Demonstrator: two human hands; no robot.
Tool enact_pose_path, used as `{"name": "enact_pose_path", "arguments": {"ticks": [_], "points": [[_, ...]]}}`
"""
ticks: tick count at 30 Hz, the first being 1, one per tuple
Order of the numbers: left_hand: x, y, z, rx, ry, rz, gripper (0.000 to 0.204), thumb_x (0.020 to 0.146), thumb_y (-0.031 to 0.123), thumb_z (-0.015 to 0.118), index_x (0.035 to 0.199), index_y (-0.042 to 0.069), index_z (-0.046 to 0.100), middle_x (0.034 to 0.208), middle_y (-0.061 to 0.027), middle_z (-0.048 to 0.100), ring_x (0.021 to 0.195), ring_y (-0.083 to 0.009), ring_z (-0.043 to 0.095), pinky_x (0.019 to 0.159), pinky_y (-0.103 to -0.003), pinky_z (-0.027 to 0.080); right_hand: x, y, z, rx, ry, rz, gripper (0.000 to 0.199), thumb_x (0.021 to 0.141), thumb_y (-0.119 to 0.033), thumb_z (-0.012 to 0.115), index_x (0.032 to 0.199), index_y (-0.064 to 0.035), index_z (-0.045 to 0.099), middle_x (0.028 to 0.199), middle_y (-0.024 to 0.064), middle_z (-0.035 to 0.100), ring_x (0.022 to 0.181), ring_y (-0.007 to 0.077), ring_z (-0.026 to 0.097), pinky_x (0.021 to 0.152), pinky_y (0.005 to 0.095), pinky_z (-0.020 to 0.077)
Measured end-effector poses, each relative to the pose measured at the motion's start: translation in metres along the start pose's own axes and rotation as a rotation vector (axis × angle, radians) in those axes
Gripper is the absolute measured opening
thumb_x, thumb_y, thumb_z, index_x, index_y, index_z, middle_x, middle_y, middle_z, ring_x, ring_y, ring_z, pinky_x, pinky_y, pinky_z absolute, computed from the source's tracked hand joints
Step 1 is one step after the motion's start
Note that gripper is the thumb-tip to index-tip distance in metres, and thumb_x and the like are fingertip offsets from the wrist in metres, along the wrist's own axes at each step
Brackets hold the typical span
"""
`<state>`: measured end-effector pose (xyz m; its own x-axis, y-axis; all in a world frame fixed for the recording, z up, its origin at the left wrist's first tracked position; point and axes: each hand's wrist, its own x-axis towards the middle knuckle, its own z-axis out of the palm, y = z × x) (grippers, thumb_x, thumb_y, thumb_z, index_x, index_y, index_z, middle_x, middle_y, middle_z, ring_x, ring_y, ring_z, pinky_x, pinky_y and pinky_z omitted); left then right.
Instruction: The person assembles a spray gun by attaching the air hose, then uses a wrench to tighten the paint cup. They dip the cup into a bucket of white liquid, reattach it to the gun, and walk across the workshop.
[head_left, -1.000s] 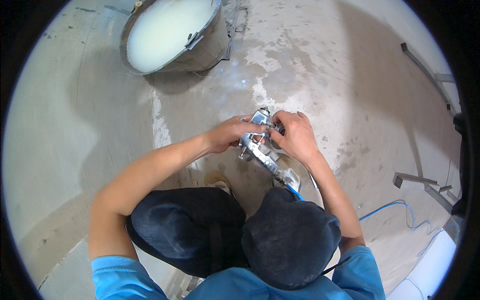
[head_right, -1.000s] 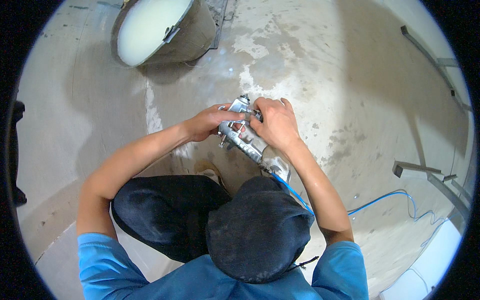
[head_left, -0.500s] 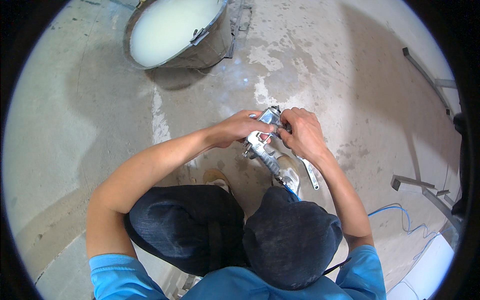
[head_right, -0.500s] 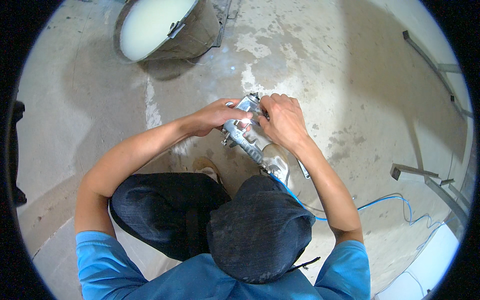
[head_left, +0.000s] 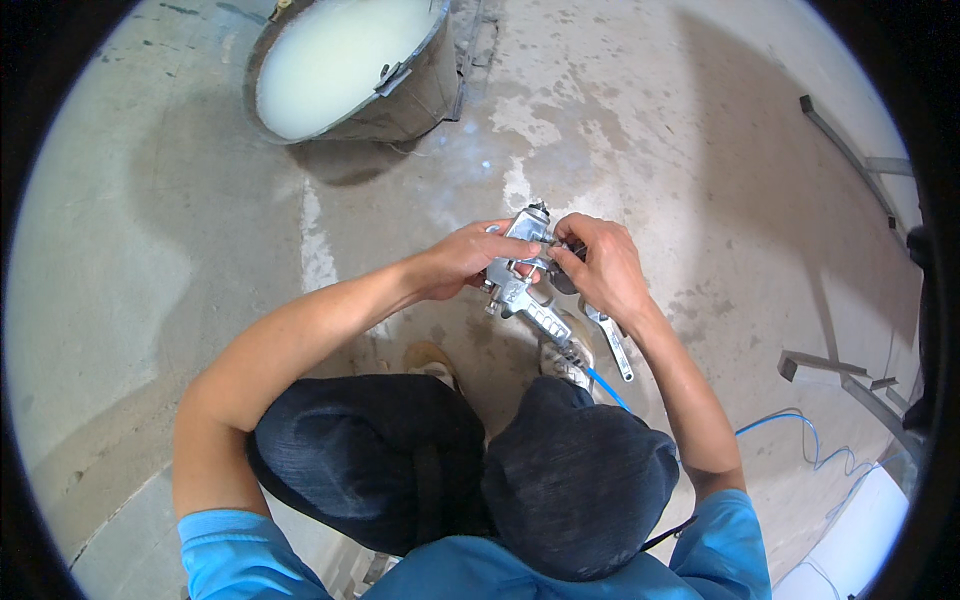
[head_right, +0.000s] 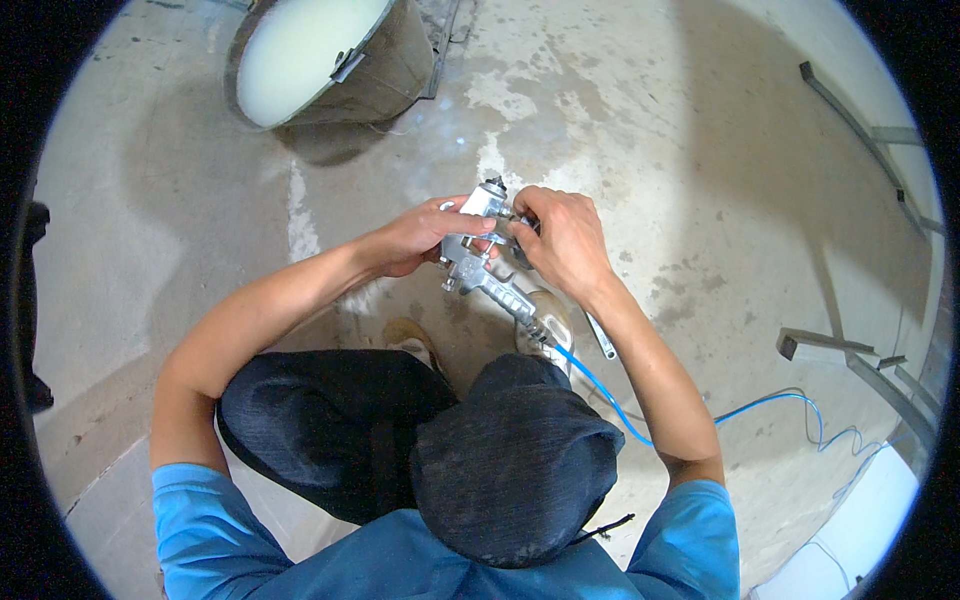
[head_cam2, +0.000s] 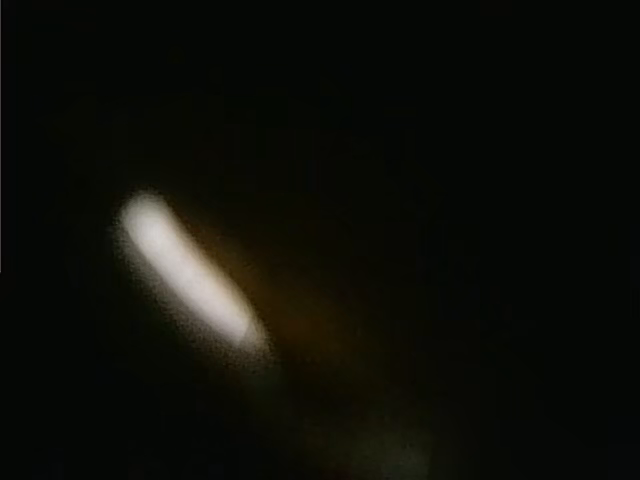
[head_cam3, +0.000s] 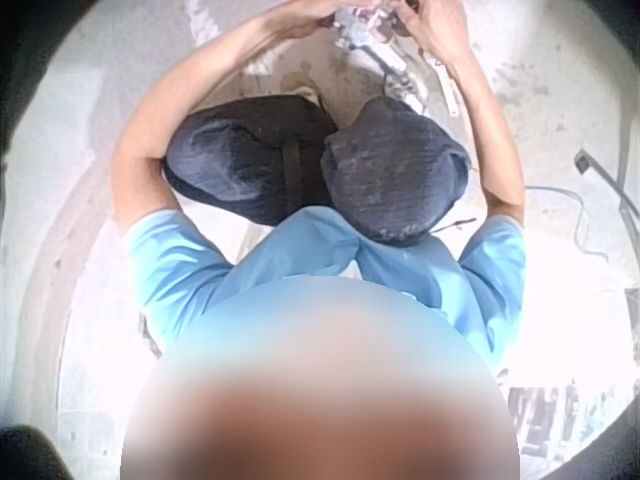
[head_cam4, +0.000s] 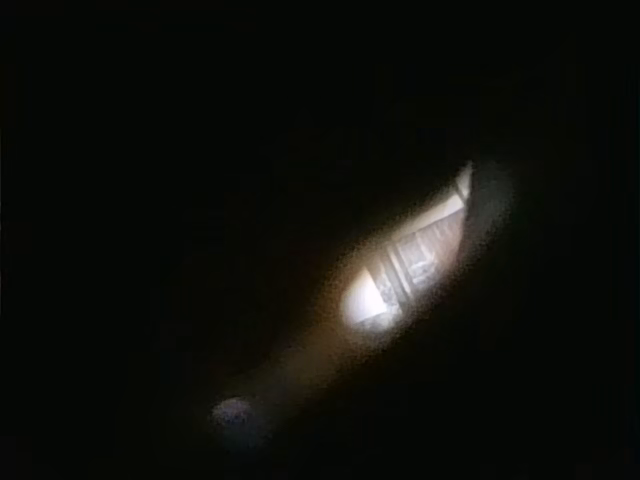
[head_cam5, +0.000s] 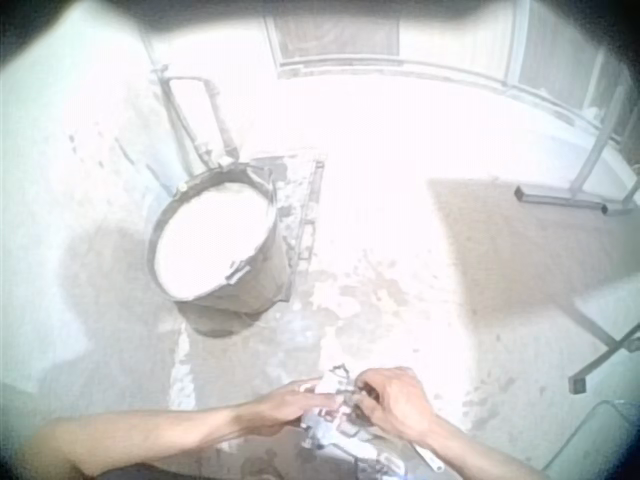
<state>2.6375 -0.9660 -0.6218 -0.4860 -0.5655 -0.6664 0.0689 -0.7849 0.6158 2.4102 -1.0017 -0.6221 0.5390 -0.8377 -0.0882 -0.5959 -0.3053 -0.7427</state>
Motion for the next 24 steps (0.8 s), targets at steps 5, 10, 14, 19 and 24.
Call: {"name": "enact_pose_path", "arguments": {"ticks": [5, 10, 14, 19, 24], "points": [[0.001, 0.000, 0.001, 0.017, -0.005, -0.017, 0.033, 0.105, 0.039, 0.064, 0.124, 0.013, 0.061, 0.098, -0.0012, 0.071, 0.088, -0.0072, 0.070, 0.069, -0.024, 0.055, 0.002, -0.009, -0.011, -0.028, -0.096, 0.116, 0.020, 0.082, -0.015, 0.078, 0.081, -0.0005, 0.063, 0.076, 0.0177, 0.068, 0.076, 0.0371, 0.068, 0.073, 0.0462, 0.0510], [-0.001, 0.000, 0.005, -0.024, 0.011, -0.009, 0.035, 0.106, 0.041, 0.062, 0.126, 0.012, 0.061, 0.098, -0.0022, 0.071, 0.088, -0.0071, 0.070, 0.070, -0.024, 0.056, 0.007, -0.010, -0.018, 0.001, -0.184, 0.157, 0.019, 0.083, -0.018, 0.078, 0.087, -0.0009, 0.069, 0.078, 0.0198, 0.069, 0.077, 0.0370, 0.069, 0.071, 0.0465, 0.0509], [-0.001, 0.002, 0.005, -0.025, 0.003, 0.000, 0.035, 0.106, 0.040, 0.062, 0.126, 0.011, 0.061, 0.099, -0.0026, 0.071, 0.090, -0.0073, 0.070, 0.072, -0.024, 0.056, 0.008, -0.004, -0.018, -0.006, -0.201, 0.077, 0.020, 0.087, -0.017, 0.077, 0.098, -0.0006, 0.073, 0.080, 0.0170, 0.070, 0.073, 0.0301, 0.065, 0.071, 0.0415, 0.0508], [-0.003, 0.002, 0.007, -0.016, -0.009, 0.018, 0.035, 0.105, 0.040, 0.063, 0.125, 0.011, 0.062, 0.101, -0.0026, 0.072, 0.090, -0.0063, 0.069, 0.072, -0.023, 0.055, 0.008, 0.004, -0.020, 0.104, -0.269, 0.161, 0.023, 0.090, -0.023, 0.075, 0.097, -0.0010, 0.074, 0.080, 0.0186, 0.070, 0.074, 0.0338, 0.067, 0.071, 0.0444, 0.0501], [-0.005, 0.003, 0.010, -0.016, -0.030, 0.037, 0.033, 0.106, 0.038, 0.062, 0.125, 0.011, 0.062, 0.099, -0.0014, 0.071, 0.089, -0.0050, 0.067, 0.071, -0.023, 0.054, 0.006, 0.012, -0.023, 0.230, -0.373, 0.216, 0.026, 0.093, -0.027, 0.073, 0.096, -0.0010, 0.074, 0.073, 0.0142, 0.066, 0.068, 0.0282, 0.061, 0.068, 0.0423, 0.0474]]}}
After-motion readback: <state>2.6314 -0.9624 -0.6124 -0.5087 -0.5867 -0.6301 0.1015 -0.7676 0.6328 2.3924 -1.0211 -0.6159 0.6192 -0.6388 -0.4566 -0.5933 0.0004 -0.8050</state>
